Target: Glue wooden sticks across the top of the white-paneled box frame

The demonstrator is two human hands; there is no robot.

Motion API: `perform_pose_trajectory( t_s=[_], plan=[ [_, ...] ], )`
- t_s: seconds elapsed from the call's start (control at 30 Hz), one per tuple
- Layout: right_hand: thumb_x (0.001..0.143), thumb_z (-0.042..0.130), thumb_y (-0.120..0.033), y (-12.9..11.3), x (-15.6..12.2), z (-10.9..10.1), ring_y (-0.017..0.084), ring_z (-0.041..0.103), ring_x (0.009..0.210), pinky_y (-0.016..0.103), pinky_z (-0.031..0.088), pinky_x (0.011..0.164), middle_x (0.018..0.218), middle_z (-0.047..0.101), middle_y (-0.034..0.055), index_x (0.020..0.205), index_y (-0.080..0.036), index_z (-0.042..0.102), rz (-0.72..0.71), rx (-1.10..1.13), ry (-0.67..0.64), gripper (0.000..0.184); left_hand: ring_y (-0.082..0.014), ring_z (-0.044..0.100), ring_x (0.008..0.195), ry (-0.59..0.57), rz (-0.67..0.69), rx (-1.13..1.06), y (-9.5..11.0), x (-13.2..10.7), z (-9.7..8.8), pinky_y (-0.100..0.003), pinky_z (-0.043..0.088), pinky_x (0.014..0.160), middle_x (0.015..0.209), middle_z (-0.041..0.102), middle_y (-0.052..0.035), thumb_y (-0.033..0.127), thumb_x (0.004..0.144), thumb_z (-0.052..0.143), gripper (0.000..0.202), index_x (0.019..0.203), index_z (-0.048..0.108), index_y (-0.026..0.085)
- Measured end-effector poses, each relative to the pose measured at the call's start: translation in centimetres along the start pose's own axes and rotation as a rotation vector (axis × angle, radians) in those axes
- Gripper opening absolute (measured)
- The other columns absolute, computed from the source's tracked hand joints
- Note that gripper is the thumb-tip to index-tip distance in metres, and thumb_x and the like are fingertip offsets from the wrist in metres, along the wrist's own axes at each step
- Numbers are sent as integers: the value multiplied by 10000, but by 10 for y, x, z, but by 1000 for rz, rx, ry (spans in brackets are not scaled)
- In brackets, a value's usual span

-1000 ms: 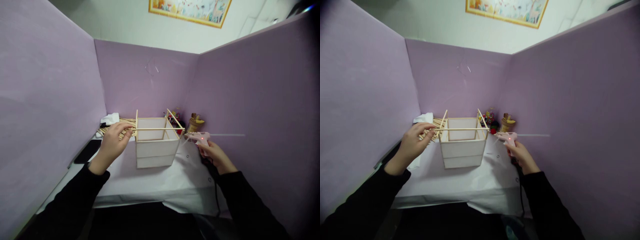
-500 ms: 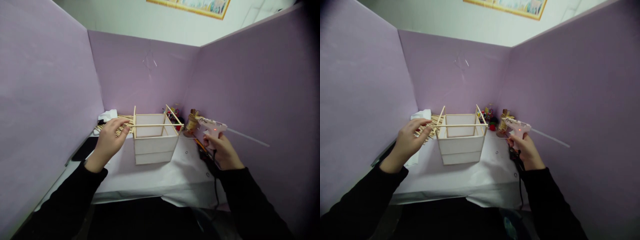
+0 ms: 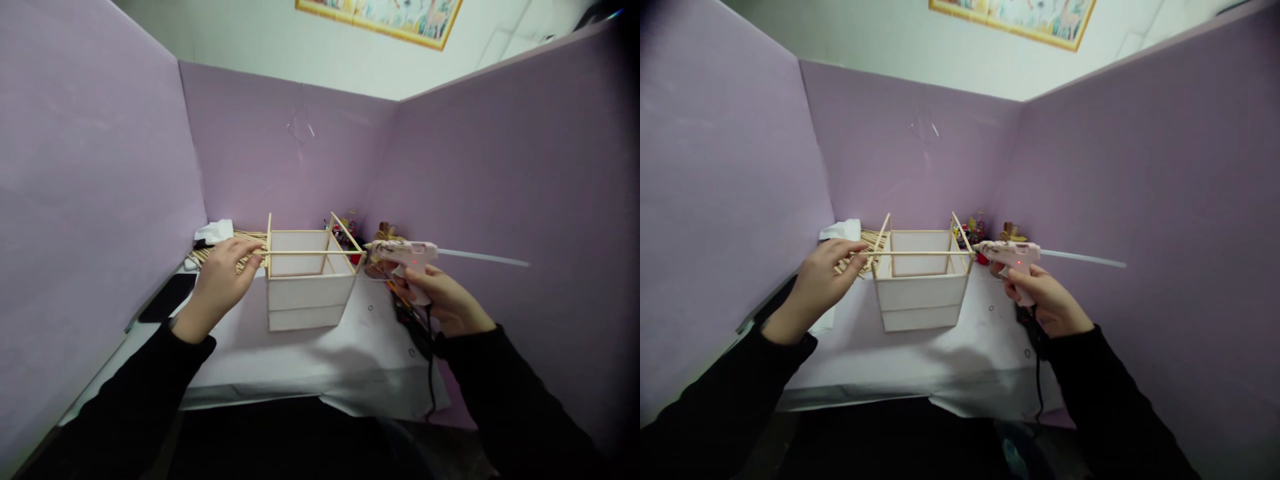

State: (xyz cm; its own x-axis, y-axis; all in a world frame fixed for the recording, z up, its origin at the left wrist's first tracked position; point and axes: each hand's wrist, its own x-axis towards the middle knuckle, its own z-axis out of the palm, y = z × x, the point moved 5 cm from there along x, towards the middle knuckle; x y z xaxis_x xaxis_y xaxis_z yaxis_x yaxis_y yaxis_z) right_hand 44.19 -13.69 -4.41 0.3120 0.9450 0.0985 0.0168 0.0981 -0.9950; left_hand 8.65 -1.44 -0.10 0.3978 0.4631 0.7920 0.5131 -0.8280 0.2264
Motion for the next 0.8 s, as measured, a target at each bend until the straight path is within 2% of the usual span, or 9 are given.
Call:
perform_pose_trajectory(
  t_s=[0.2,0.43,0.67,0.8],
  plan=[
    [629,829,-596,3,-5,-10,97,384,447,261,235,428,546,531,-20,854,-209,679,24,-106,-7,472,-240,656,917,8,-5,37,-2,-1,3,-371,504,829,920,732,-81,306,973,515,255,963,726,163],
    [591,841,-627,4,1,-12,95,377,440,260,215,417,499,499,-16,675,-212,607,41,-162,10,484,-212,653,826,81,-65,-55,-11,-6,2,-338,494,757,862,726,-68,314,958,546,254,869,736,170],
    [524,855,-624,0,1,-7,89,380,438,255,238,421,513,509,-24,657,-207,594,98,-189,48,509,-168,601,715,191,-214,-148,-19,-19,-3,-293,459,657,806,703,-38,357,921,602,239,845,742,179],
    [525,867,-598,2,3,-6,81,379,430,247,231,420,494,499,-27,630,-192,592,84,-161,15,502,-173,592,729,233,-407,-263,-32,-39,7,-293,450,668,818,703,-35,399,892,619,253,854,748,185]
  ],
)
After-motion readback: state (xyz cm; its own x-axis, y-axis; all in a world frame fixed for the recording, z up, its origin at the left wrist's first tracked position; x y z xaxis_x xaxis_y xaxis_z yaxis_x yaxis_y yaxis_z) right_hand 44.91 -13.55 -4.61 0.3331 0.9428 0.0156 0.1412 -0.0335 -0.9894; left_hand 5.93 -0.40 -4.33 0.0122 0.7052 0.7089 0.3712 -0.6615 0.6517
